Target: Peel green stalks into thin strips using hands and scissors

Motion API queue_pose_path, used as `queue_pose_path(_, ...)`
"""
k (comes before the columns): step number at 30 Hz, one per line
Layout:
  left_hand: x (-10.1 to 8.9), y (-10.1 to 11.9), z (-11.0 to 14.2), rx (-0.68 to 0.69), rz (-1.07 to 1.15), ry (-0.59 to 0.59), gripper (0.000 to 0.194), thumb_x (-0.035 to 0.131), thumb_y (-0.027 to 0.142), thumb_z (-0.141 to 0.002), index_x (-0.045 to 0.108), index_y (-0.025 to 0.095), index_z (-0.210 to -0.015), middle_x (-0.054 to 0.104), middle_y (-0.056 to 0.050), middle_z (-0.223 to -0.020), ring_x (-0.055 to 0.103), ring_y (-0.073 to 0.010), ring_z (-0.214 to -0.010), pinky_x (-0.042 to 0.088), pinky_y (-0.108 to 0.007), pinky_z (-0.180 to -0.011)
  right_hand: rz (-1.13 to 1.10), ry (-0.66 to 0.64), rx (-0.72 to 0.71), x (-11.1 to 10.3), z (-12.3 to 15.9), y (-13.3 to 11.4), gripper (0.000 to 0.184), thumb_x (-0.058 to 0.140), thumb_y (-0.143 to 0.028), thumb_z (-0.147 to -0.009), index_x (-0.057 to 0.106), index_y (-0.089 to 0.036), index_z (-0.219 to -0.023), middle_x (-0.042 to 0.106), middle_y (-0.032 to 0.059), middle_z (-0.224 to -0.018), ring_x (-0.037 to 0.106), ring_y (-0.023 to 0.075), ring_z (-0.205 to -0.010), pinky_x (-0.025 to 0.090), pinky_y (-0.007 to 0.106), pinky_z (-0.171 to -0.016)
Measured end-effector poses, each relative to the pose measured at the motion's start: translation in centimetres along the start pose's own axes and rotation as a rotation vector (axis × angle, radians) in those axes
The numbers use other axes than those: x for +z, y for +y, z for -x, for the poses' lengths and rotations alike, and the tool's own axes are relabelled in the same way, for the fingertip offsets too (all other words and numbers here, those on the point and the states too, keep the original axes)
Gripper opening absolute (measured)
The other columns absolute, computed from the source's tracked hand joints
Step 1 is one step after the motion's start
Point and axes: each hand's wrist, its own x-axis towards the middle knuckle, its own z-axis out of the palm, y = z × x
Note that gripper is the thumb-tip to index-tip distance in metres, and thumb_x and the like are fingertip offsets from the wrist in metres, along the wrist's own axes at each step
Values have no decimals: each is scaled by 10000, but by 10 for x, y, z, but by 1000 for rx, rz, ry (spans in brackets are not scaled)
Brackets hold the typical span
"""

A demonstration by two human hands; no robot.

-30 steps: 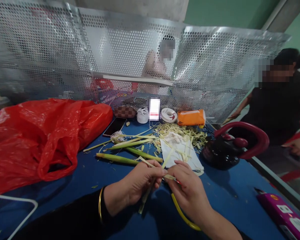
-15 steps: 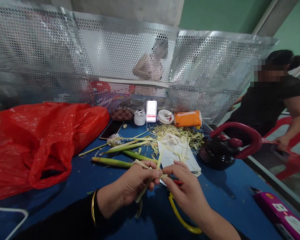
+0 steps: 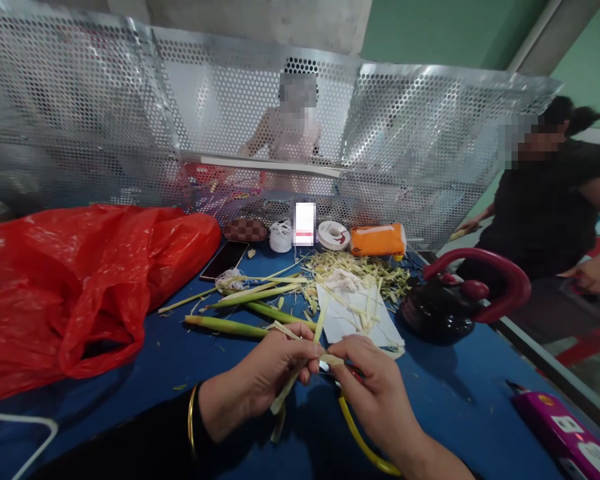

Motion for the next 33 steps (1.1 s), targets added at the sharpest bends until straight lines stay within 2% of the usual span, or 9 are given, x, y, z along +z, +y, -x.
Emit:
queue_pose_path(5,-1,2,-1,-16,22,-8,237,709,165,-577,501,177,-690,591,34,-479,454,-47,-375,360,-155,-424,40,-19,-57,-1,0,3,186,509,-192,-887,632,-199,-746,618,16,-683,555,174,-675,394,315,-721)
queue_pose_path(7,-1,2,-1,-12,31,-20,228,720,168,-587,521,169,-699,590,35,-498,459,-45,-383,372,-156,-438,12,-27,-8,-1,-1,6,196,515,-217,-888,639,-201,-736,630,17,-685,567,177,-681,399,306,-709)
queue_pose_path(10,-3,1,-1,-27,46,-75,221,713,216,-658,616,137,-841,603,24,-568,503,-53,-429,403,-162,-476,-71,-42,121,0,-4,9,204,523,-258,-881,649,-203,-730,666,18,-715,599,184,-714,412,289,-701)
queue_pose_path(15,-7,2,0,-56,47,-185,300,631,328,-786,637,121,-1004,712,-89,-826,628,-117,-563,483,-227,-588,-194,-46,274,2,-7,13,188,499,-247,-844,658,-209,-750,668,1,-701,615,189,-749,434,263,-687)
queue_pose_path(19,-5,2,2,-58,26,-163,320,688,293,-756,649,114,-1018,728,-107,-854,650,-127,-580,496,-236,-616,-184,-64,251,3,-6,16,193,484,-204,-812,663,-201,-741,668,6,-690,613,185,-719,444,266,-664)
queue_pose_path(22,-3,1,4,-31,49,-146,299,698,278,-743,663,97,-979,733,-117,-820,654,-132,-581,501,-242,-631,-99,-32,135,1,-6,18,201,492,-174,-792,689,-206,-769,683,17,-716,619,188,-718,451,289,-686)
queue_pose_path(24,-1,2,4,-15,59,-127,299,673,288,-757,662,98,-988,738,-128,-837,672,-151,-611,509,-262,-664,-62,-7,76,-2,-6,18,216,496,-174,-802,702,-217,-851,705,30,-803,636,202,-800,461,312,-745)
queue_pose_path(28,0,6,5,29,34,-91,288,611,302,-775,659,110,-984,741,-130,-851,688,-181,-647,516,-299,-696,-64,20,131,-9,-8,11,233,514,-208,-830,681,-228,-991,706,58,-1015,633,230,-980,466,369,-866)
queue_pose_path(33,3,7,6,79,-104,-45,264,727,272,-685,672,120,-894,725,-80,-758,661,-153,-603,510,-274,-663,-59,61,186,-11,-10,5,146,591,-307,-822,695,-209,-849,714,54,-844,656,229,-826,498,362,-756)
